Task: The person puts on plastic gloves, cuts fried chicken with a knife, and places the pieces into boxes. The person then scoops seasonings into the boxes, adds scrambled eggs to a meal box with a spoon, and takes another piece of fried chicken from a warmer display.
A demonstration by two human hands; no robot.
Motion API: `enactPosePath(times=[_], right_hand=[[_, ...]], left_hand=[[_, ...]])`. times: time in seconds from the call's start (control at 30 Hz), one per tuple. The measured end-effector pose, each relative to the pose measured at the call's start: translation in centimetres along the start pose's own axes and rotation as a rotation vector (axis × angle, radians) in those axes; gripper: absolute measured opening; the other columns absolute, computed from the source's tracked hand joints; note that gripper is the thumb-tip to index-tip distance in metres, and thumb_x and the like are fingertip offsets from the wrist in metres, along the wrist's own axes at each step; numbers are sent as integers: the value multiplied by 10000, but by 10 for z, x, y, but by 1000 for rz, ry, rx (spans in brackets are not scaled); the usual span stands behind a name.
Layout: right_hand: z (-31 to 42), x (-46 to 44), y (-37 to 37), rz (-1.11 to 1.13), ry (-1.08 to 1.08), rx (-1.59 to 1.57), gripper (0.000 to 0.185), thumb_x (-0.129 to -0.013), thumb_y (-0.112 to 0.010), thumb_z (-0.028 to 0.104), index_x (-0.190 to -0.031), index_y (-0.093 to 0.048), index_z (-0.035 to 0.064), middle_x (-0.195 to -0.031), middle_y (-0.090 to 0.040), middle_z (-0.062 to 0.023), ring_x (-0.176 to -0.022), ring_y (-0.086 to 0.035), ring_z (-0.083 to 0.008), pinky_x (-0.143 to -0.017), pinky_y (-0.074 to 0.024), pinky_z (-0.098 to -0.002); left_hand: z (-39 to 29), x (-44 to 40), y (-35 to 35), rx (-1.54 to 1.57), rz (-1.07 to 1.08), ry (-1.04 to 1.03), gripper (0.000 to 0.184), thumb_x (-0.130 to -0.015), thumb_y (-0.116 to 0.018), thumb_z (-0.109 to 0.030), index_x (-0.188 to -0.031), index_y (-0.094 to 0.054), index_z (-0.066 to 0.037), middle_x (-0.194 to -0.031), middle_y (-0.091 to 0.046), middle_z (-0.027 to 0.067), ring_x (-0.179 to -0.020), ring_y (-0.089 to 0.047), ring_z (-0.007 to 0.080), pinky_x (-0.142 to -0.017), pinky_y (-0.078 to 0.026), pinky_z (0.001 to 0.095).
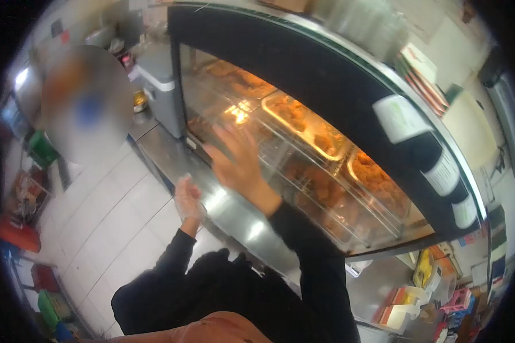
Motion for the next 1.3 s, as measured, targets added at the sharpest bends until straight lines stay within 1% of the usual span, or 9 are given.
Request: enactPosePath(times=[0.07, 0.17, 0.4, 0.47, 0.57, 0.7, 0.77, 0.97, 1.3], right_hand=[[-27, -10, -94, 183, 175, 227, 424, -833, -594, 134, -1249, -540, 199, -1438, -435, -142, -1361, -383, -295, -1096, -277, -531], [-67, -9, -152, 367, 233, 339, 431, -864, -551, 135, -1289, -506, 193, -1494, -358, -144, -1392, -337, -290, -1116, -238, -547], [-86, 12, -148, 476, 239, 463, 523, -859, -517, 85, -1370, -434, 161, -1520, -315, -154, -1422, -281, -300, -1142, -236, -532], [-85, 14, -137, 475, 210, 466, 542, -852, -523, 73, -1378, -426, 163, -1525, -308, -150, -1423, -279, -301, -1146, -241, -516], [-84, 23, -112, 520, 151, 512, 572, -857, -520, 57, -1405, -420, 188, -1517, -323, -151, -1412, -301, -297, -1136, -274, -483], [-80, 37, -66, 547, 70, 629, 579, -865, -507, 31, -1407, -458, 229, -1490, -362, -160, -1370, -370, -311, -1107, -329, -452], [-77, 50, -40, 569, 58, 691, 542, -897, -516, 85, -1413, -449, 238, -1489, -373, -145, -1371, -376, -288, -1126, -299, -426], [-70, 92, 46, 574, 1, 773, 447, -920, -537, 142, -1344, -538, 287, -1462, -422, -135, -1331, -434, -283, -1126, -289, -415], [-63, 155, 158, 514, 6, 938, 409, -857, -577, 189, -1256, -599, 278, -1399, -492, -147, -1299, -472, -312, -1128, -283, -456]], left_hand=[[-29, -30, 21, 61, -168, -32, 226, -925, -600, -325, -1003, -632, -115, -684, -524, -11, -578, -481, 90, -536, -397, 233], [-45, -64, 30, -21, -154, -150, 241, -916, -606, -328, -1024, -629, -114, -694, -536, -5, -584, -497, 95, -529, -402, 233], [-33, -111, -25, 56, -79, -41, 316, -840, -703, -302, -1052, -608, -88, -781, -573, 16, -646, -520, 95, -538, -408, 233], [-34, -140, -52, -57, 96, -222, 253, -941, -615, -271, -1097, -613, -72, -898, -606, 19, -751, -587, 107, -619, -492, 259], [-61, -161, -99, -129, 154, -356, 248, -950, -609, -227, -1105, -602, -34, -1074, -622, 40, -867, -610, 130, -756, -522, 277], [-114, -171, -157, -228, 123, -479, 288, -962, -586, -233, -1125, -591, 4, -1140, -640, 73, -941, -628, 169, -856, -506, 300], [-146, -166, -202, -410, 320, -590, 333, -945, -605, -224, -1180, -573, 9, -1198, -640, 108, -1009, -634, 182, -893, -494, 306], [-172, -143, -338, -1311, 638, -1158, 439, -914, -530, -429, -1049, -683, -41, -1048, -666, 198, -1001, -629, 372, -908, -489, 413], [-97, -224, -392, -1759, 1115, -952, 403, -881, -561, -422, -942, -715, -54, -1019, -678, 155, -963, -629, 329, -879, -491, 429]])
Point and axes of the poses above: each hand's wrist, its own x-axis away from the middle knuckle, its own y-axis out of the back of the hand, z = x × y, the point moved 8 cm from there along -x, towards the middle knuckle
